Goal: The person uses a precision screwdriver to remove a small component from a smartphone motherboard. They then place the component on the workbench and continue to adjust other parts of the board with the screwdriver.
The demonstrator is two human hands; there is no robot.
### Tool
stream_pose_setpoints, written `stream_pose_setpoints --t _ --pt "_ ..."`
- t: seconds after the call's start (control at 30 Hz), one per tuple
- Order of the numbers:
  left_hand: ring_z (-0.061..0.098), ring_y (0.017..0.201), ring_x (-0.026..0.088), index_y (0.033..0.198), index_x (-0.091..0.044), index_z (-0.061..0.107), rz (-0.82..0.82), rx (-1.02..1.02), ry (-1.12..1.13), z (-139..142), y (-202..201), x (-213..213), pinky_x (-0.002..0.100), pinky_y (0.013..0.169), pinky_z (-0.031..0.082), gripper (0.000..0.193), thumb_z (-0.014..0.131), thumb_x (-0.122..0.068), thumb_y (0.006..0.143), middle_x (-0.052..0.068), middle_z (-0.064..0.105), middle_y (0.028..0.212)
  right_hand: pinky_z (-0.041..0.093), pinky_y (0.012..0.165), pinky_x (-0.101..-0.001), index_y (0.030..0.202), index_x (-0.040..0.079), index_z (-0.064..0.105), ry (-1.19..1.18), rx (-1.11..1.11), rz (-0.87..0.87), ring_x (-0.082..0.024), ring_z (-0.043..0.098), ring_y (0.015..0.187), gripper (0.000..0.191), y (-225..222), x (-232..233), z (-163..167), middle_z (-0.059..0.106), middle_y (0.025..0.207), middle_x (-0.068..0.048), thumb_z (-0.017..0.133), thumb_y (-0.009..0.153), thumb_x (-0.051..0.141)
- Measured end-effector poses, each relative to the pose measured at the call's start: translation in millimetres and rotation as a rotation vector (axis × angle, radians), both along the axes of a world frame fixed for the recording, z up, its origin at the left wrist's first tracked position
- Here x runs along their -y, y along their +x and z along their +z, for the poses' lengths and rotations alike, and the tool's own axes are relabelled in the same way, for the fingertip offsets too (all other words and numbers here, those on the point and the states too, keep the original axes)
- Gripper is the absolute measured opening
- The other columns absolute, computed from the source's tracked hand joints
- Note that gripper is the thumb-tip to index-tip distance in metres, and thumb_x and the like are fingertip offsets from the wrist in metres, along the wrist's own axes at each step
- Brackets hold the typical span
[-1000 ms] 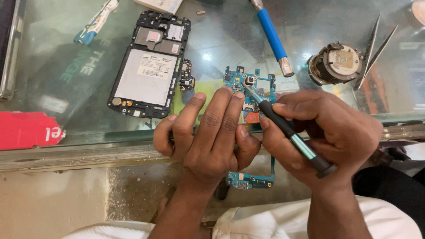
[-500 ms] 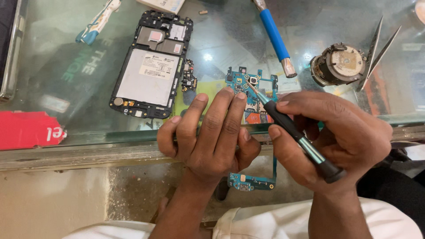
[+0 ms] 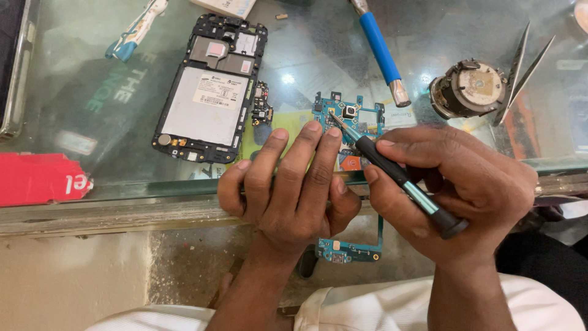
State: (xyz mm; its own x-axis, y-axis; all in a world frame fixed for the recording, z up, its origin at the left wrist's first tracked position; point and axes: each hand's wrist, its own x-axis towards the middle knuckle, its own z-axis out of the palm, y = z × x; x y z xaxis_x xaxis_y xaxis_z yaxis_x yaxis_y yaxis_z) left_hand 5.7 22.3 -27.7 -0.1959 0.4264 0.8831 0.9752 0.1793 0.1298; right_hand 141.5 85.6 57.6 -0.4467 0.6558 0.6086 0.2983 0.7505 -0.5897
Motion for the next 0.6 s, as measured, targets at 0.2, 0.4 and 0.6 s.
stream_pose_setpoints --t 0.2,0.4,0.6 --pt "0.059 0.116 0.018 0.119 -0.019 0.081 -0.018 0.018 0.032 0.0 -0.1 -2.4 0.042 0.105 0.03 0.043 0.043 -0.035 0.106 -0.003 0.075 0.12 0.046 0.06 -0.0209 0.093 -0.006 0.07 0.023 0.004 -0.016 -0.011 0.065 0.068 0.022 -2.3 -0.7 -0.1 0.074 0.095 -0.018 0.084 0.077 0.001" --pt "0.061 0.114 0.018 0.119 -0.018 0.082 -0.035 0.031 0.03 3.5 -0.7 0.1 0.042 0.104 0.032 0.041 0.047 -0.032 0.103 -0.002 0.074 0.119 0.055 0.068 -0.0235 0.098 -0.008 0.068 0.105 -0.034 0.061 -0.018 0.073 0.078 0.021 -3.6 -1.5 -5.2 0.073 0.099 -0.02 0.082 0.085 -0.002" --pt "0.061 0.113 0.018 0.118 -0.017 0.081 -0.044 0.044 0.034 5.5 -0.9 -0.7 0.042 0.103 0.032 0.04 0.048 -0.031 0.102 -0.002 0.074 0.117 0.059 0.07 -0.0261 0.099 -0.009 0.068 0.142 -0.038 0.076 -0.021 0.075 0.08 0.018 -3.3 -4.3 -11.2 0.073 0.095 -0.021 0.08 0.087 -0.004"
